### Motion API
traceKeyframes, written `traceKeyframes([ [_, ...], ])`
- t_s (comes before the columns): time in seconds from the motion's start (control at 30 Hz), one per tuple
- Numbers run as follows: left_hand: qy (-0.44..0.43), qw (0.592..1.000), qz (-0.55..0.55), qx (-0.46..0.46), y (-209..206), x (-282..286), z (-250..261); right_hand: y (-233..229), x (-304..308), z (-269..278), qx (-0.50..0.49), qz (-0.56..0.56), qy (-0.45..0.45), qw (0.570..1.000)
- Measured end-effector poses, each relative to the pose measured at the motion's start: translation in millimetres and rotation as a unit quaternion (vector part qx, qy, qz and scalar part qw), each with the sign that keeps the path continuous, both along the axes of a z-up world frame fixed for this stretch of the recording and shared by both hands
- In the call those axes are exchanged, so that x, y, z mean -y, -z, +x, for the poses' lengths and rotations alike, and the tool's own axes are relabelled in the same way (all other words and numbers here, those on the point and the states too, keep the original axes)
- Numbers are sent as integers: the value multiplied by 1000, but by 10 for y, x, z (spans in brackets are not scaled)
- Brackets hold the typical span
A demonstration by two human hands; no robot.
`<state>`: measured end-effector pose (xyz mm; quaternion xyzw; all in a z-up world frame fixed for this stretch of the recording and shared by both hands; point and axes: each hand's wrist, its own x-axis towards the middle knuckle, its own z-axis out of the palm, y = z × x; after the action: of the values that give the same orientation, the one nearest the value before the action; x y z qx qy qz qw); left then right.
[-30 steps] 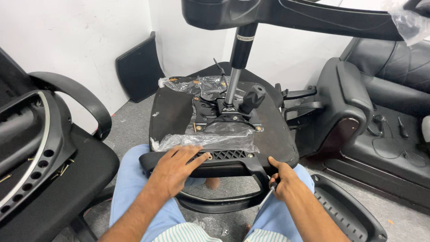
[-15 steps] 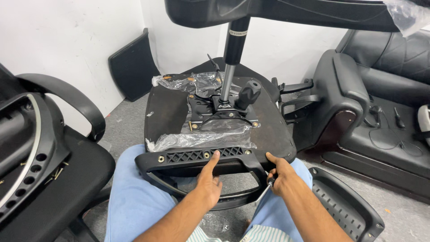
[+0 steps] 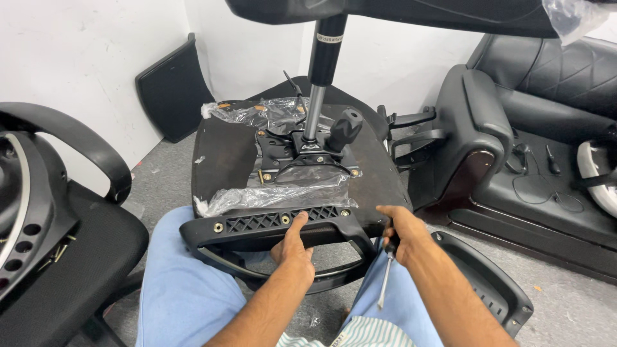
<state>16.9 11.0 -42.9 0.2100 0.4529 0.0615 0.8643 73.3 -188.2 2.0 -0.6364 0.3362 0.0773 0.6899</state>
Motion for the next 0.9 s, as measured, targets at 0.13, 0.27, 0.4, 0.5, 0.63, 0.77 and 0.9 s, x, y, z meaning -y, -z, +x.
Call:
traceKeyframes([
  [0.13, 7, 1000, 2, -2, 10, -22, 28, -299, 44, 213, 66, -161, -121, 977],
  [0.27, 17, 1000, -3, 3, 21, -44, 10, -382, 189, 556, 53, -338, -196, 919],
  [0.4, 35, 999, 2, -1, 23, -79, 31, -193, 373, 878, 19, -391, -244, 887],
  [0.5, 21, 1000, -9, 6, 38, -84, 66, 2, 560, 999, -38, -328, -246, 912],
  [0.63, 26, 999, -13, 26, 98, -101, 94, 141, 843, 1082, -94, -289, -314, 899],
  [0.77, 46, 999, 7, 19, 83, -139, 131, 239, 870, 1145, -85, -293, -317, 898],
  [0.9, 61, 998, 12, 6, 30, -171, 145, 279, 898, 1105, -80, -296, -294, 905],
])
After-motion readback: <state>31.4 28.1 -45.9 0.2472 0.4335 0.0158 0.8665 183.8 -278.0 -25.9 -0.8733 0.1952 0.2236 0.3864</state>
